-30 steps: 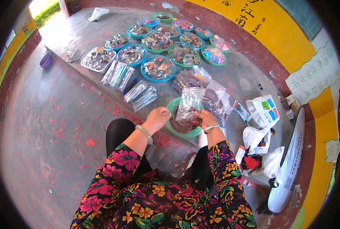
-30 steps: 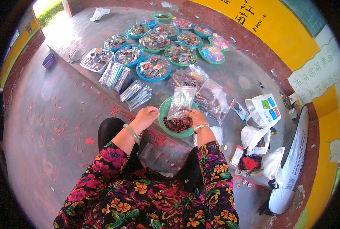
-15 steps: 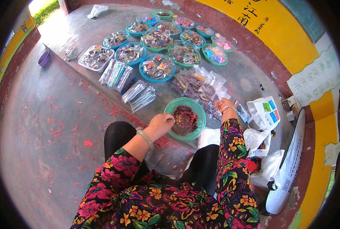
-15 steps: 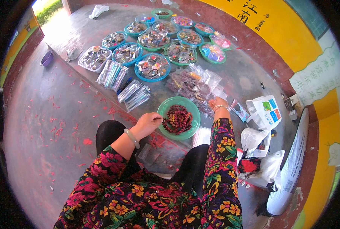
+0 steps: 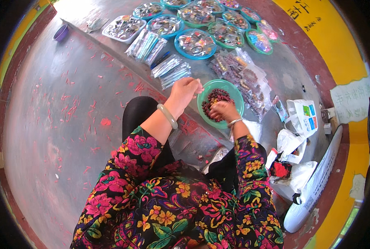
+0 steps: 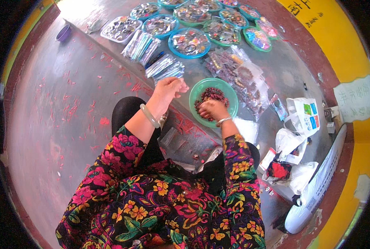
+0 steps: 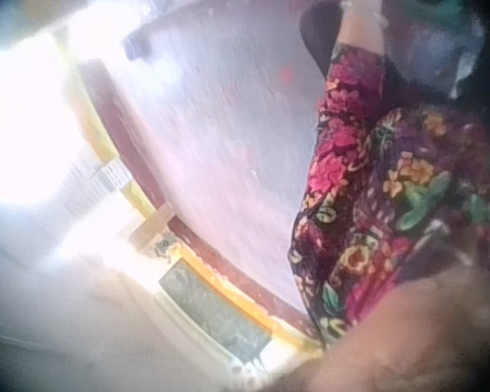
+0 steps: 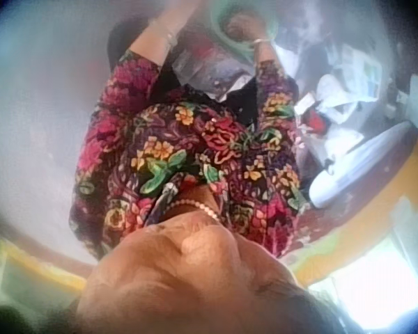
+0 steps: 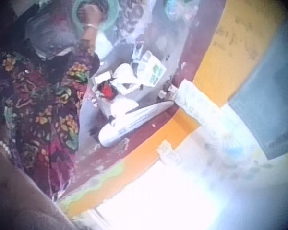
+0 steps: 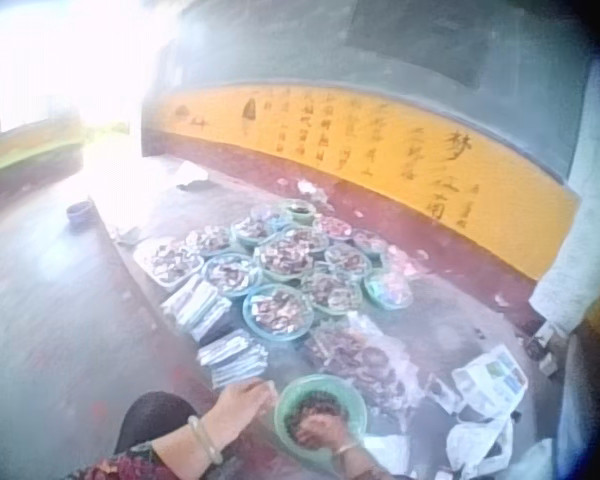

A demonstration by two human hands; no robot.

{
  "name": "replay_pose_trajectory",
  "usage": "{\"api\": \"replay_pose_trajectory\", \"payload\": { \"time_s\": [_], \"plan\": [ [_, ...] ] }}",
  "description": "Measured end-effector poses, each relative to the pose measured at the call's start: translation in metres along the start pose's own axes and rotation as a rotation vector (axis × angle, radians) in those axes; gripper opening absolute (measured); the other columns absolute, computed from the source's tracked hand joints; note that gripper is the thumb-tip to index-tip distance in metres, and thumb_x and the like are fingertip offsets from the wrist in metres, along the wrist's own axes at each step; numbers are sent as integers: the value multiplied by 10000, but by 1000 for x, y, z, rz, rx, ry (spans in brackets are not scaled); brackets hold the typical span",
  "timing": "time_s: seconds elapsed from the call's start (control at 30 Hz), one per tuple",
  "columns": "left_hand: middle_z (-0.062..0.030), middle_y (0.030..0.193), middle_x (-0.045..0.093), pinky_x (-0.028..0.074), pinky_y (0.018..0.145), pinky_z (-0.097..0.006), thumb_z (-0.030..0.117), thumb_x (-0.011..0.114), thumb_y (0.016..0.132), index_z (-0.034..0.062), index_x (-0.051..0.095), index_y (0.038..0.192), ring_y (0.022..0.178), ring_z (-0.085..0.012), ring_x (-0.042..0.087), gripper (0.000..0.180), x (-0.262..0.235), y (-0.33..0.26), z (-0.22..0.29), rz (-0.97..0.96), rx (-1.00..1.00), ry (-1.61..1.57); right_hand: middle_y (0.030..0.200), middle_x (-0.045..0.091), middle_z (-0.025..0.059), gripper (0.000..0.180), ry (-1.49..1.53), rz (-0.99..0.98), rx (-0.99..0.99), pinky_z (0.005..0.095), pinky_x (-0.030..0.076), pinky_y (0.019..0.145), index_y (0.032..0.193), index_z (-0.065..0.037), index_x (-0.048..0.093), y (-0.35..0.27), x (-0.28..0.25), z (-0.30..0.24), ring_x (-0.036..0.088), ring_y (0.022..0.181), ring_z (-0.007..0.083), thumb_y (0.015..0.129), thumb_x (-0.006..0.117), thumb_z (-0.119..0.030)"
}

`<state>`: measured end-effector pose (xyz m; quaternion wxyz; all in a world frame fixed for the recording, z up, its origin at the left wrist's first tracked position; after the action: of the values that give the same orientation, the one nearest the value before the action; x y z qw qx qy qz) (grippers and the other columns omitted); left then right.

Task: The person sits on the floor and repeatedly scoops red beads from a green bowl into small plastic bags using a white scoop. The person then places the filled bags onto a pile of similar packages on the floor.

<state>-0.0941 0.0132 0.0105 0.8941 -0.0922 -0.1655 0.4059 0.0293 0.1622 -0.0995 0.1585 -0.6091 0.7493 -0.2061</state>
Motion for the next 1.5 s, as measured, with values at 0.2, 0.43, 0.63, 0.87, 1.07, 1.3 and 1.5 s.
{"api": "replay_pose_trajectory", "payload": {
  "time_s": [0.2, 0.43, 0.63, 0.87, 1.07, 1.3, 1.5],
  "plan": [
    [-72, 836, 634, 421, 661, -248, 266, 528, 859, 60, 572, 819, 770, -137, 588, 214, -31, -12, 6, 80, -31, -202, 701, 626, 55, 145, -48, -166, 333, 244, 470, 483, 863, -47, 602, 25, 105, 140, 596, 563, 122, 776, 586, -163],
    [-67, 825, 631, 431, 649, -251, 244, 518, 872, 57, 567, 816, 771, -141, 589, 200, -39, -15, 4, 64, -46, -213, 790, 645, 59, 233, -869, -242, 363, 309, 499, 642, 907, -86, 654, 47, 95, 253, 614, 695, 164, 700, 642, -191],
    [-54, 818, 619, 430, 648, -253, 229, 508, 878, 54, 561, 812, 776, -139, 585, 194, -32, -19, 11, 28, -67, -246, 863, 649, 77, 292, -729, -298, 445, 330, 495, 676, 971, -103, 644, 60, 92, 272, 612, 759, 184, 698, 654, -206],
    [-82, 823, 619, 422, 642, -230, 164, 444, 897, 32, 563, 795, 755, -133, 568, 205, -25, -19, 11, 54, -140, -228, 813, 649, 88, 293, -808, -187, 640, 338, 496, 661, 951, -38, 626, 84, 88, 354, 622, 737, 222, 722, 642, -220],
    [-116, 831, 620, 423, 657, -234, 173, 434, 900, 24, 567, 799, 743, -139, 559, 224, -19, -15, 15, 22, -192, -203, 1024, 607, 150, 379, -586, -196, 781, 360, 474, 790, 995, -30, 613, 89, 101, 391, 596, 937, 273, 699, 635, -266],
    [-128, 829, 620, 433, 659, -244, 177, 425, 903, 22, 565, 795, 740, -150, 565, 234, -19, -13, 10, 48, -255, -248, 1002, 613, 141, 353, -342, -19, 843, 354, 485, 747, 972, -30, 614, 94, 110, 355, 607, 893, 262, 701, 632, -256],
    [-138, 833, 617, 432, 662, -243, 180, 414, 906, 16, 560, 807, 741, -154, 567, 241, -19, -14, 11, 41, -256, -258, 982, 618, 134, 331, -260, 150, 927, 350, 495, 710, 952, -30, 615, 72, 89, 350, 617, 856, 252, 703, 628, -248]
  ]
}}
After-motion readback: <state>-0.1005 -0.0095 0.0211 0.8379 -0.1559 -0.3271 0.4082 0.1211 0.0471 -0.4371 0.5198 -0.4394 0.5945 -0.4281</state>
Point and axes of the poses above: each hand's wrist, its own y-axis towards the middle knuckle, its own x-axis out of the palm, z = x × y, the point moved 7 cm from there along y, towards the middle knuckle
